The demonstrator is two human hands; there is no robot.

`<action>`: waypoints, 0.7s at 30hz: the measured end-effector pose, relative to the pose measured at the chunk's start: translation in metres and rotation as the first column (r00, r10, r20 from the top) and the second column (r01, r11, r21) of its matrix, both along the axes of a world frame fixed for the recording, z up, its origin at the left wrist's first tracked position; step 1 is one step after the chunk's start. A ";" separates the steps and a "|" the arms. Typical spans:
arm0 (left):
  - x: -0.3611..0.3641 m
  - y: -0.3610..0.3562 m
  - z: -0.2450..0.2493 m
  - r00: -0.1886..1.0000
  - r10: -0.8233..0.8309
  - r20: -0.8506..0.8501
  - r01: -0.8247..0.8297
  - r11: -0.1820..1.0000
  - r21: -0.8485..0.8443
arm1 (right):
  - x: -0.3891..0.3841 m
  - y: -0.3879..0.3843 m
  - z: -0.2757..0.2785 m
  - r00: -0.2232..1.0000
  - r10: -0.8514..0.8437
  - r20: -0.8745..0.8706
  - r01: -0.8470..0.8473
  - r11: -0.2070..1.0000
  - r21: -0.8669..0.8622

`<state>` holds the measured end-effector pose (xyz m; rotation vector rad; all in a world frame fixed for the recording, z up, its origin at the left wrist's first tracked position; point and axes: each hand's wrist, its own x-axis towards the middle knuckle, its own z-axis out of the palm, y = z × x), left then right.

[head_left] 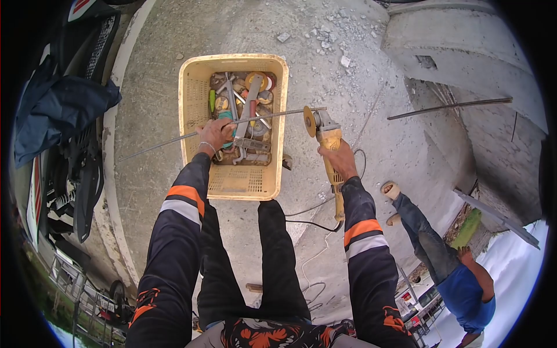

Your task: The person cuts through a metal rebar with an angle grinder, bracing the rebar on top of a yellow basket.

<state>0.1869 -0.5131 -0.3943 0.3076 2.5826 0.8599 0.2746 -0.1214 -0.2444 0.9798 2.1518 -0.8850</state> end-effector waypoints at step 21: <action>-0.001 -0.003 -0.012 0.995 -0.004 0.097 0.008 0.999 -0.035 | -0.010 -0.006 0.001 0.999 -0.013 0.032 0.011 0.999 0.039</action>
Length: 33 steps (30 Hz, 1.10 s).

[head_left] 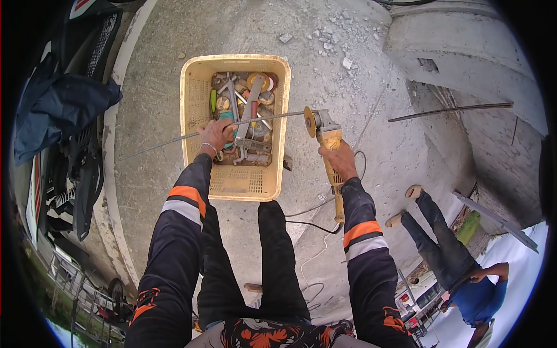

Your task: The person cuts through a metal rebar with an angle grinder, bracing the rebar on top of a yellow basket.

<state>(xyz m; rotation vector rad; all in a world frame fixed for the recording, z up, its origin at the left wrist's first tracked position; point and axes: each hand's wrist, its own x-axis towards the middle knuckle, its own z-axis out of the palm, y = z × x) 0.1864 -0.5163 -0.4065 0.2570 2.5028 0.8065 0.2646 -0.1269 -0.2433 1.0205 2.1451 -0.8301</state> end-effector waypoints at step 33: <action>0.003 0.003 0.007 0.999 0.040 -0.033 -0.040 0.999 0.000 | -0.006 0.003 0.002 0.999 0.028 0.036 -0.028 1.000 0.003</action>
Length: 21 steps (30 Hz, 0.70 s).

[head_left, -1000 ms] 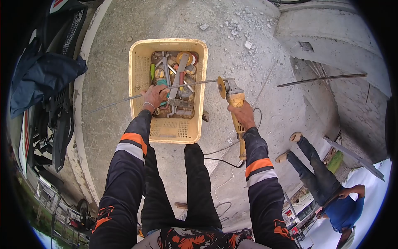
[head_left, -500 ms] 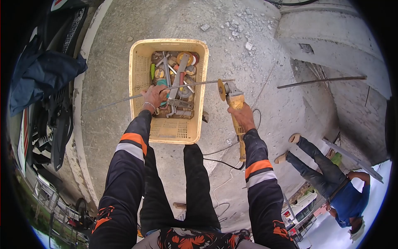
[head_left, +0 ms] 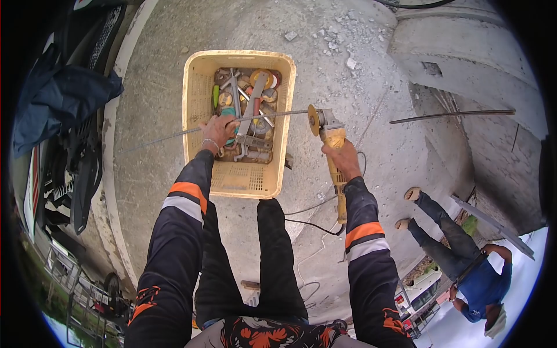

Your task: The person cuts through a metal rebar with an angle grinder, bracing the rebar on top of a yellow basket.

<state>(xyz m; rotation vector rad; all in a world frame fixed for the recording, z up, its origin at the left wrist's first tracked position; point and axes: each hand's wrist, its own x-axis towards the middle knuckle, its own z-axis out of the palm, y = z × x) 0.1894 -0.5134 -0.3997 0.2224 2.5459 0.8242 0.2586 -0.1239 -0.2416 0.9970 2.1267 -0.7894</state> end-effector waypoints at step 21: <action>-0.005 0.003 0.010 0.992 -0.009 0.128 0.023 0.994 -0.108 | 0.000 -0.003 0.000 0.999 0.034 0.038 -0.037 0.998 0.059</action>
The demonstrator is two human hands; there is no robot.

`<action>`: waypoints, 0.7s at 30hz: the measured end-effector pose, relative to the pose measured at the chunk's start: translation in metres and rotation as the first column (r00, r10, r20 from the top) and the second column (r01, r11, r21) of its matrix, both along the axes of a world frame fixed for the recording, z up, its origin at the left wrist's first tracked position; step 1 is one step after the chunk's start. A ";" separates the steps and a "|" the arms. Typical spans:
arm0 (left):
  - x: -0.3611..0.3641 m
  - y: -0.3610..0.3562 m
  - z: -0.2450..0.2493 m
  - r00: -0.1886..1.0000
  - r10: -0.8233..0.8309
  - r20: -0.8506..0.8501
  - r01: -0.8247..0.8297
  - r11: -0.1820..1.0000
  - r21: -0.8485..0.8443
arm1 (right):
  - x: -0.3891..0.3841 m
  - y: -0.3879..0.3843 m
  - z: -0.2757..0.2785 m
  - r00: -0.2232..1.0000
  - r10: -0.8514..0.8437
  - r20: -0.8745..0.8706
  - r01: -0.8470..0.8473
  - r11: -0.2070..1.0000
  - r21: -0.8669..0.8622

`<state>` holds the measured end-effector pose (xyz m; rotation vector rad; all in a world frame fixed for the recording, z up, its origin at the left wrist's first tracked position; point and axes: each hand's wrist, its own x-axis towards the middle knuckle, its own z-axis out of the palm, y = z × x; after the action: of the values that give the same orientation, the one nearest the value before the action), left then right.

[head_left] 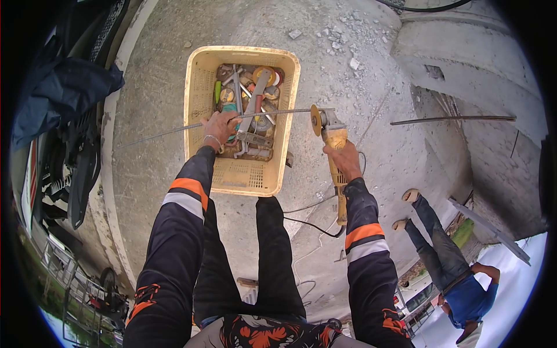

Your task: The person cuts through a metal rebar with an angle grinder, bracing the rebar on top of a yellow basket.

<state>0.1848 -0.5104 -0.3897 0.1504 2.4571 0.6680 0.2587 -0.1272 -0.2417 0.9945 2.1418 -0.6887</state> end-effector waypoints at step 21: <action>0.008 -0.004 -0.021 0.991 0.016 -0.130 0.000 0.992 0.124 | -0.021 -0.012 0.014 1.000 -0.026 0.004 0.026 1.000 0.000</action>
<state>0.1930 -0.5145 -0.4110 0.2396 2.5422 0.8384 0.2378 -0.1395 -0.2277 1.0239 2.1293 -0.6987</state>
